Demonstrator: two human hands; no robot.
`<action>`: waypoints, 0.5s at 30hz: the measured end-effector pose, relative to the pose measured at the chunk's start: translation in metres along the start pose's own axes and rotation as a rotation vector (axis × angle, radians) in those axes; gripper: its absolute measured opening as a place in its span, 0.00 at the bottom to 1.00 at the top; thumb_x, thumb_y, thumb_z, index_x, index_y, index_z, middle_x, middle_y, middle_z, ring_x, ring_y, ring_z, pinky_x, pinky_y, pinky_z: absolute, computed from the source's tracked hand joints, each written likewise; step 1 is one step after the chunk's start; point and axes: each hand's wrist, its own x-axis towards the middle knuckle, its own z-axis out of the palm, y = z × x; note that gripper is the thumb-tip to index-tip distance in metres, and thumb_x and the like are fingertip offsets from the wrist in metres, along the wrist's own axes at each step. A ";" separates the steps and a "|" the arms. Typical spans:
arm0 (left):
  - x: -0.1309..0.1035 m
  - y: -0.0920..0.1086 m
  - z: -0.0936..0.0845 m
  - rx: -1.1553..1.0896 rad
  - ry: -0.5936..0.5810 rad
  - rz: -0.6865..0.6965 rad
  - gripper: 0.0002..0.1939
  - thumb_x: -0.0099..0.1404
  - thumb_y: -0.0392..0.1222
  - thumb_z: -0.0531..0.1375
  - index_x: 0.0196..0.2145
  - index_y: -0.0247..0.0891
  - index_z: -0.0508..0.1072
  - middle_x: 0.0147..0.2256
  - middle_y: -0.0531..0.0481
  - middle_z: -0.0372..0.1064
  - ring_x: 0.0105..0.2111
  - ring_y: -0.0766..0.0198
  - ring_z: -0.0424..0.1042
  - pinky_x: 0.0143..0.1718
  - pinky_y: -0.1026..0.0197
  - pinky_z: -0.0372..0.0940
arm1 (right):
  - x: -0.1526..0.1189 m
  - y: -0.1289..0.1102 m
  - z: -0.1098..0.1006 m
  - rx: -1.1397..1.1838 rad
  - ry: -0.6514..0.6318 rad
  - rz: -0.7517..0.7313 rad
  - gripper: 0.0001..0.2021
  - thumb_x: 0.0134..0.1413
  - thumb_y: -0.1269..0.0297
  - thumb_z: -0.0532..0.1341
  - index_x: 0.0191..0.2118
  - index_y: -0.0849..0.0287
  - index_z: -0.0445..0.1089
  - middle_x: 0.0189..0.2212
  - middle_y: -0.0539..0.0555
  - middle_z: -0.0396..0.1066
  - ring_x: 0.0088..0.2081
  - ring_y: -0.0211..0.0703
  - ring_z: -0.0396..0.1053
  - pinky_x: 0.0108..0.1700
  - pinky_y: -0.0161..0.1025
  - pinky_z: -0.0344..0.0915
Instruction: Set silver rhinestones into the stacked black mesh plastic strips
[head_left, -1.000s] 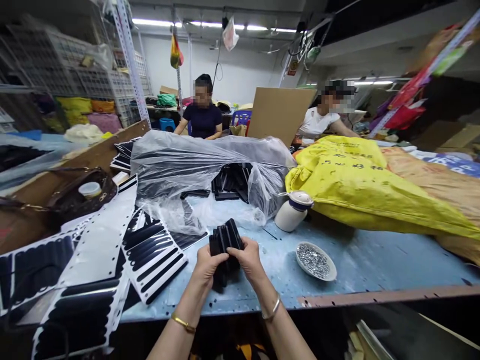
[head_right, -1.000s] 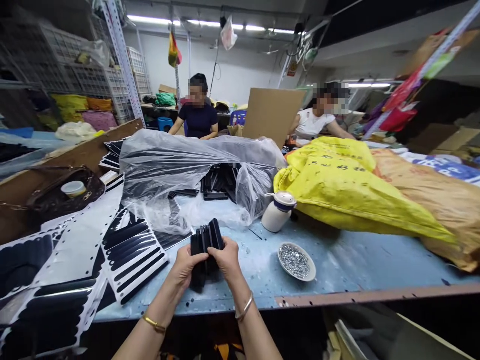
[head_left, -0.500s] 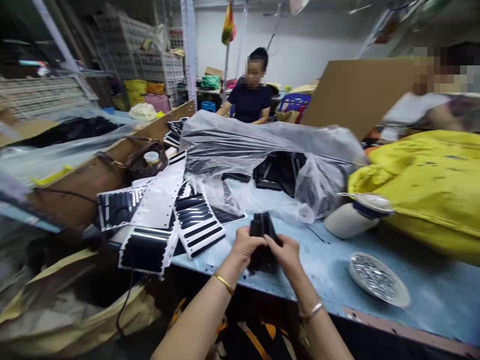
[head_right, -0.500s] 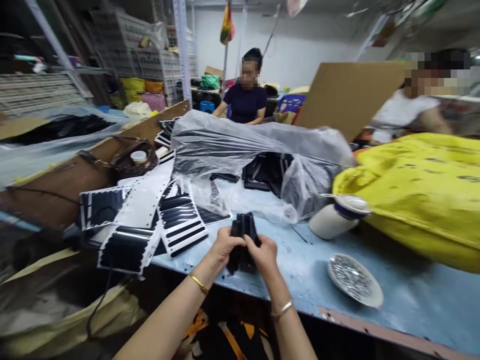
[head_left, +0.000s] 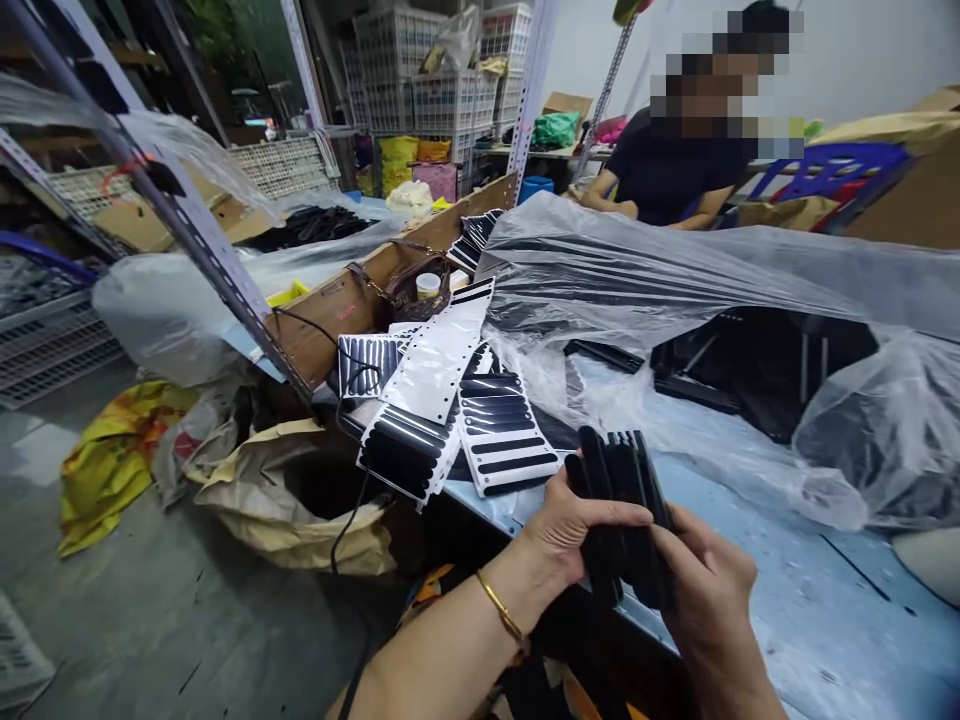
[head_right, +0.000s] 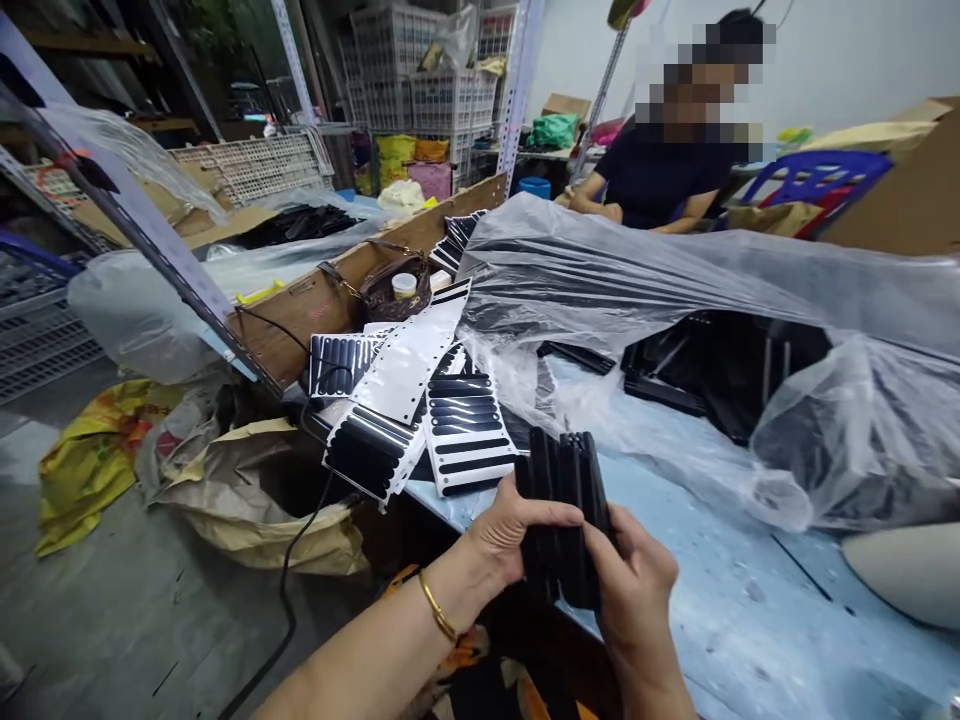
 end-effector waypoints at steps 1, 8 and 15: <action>-0.008 0.005 -0.004 -0.015 -0.009 -0.046 0.29 0.31 0.35 0.74 0.35 0.31 0.73 0.29 0.48 0.71 0.28 0.63 0.70 0.34 0.60 0.68 | -0.006 -0.005 0.002 -0.074 -0.041 -0.054 0.25 0.31 0.46 0.67 0.27 0.66 0.69 0.20 0.48 0.63 0.23 0.22 0.59 0.23 0.22 0.57; -0.081 0.027 -0.052 -0.097 0.018 -0.182 0.18 0.36 0.31 0.67 0.30 0.32 0.75 0.27 0.49 0.73 0.26 0.64 0.71 0.30 0.63 0.67 | -0.067 -0.024 0.024 -0.404 -0.304 -0.797 0.13 0.54 0.55 0.60 0.31 0.62 0.72 0.25 0.49 0.69 0.27 0.20 0.66 0.31 0.17 0.64; -0.109 0.019 -0.105 -0.027 0.272 -0.194 0.20 0.36 0.30 0.68 0.32 0.34 0.73 0.28 0.48 0.74 0.29 0.60 0.73 0.34 0.59 0.69 | -0.098 0.017 0.036 -0.590 -0.469 -0.693 0.15 0.59 0.60 0.54 0.48 0.56 0.71 0.41 0.54 0.73 0.42 0.26 0.70 0.46 0.24 0.72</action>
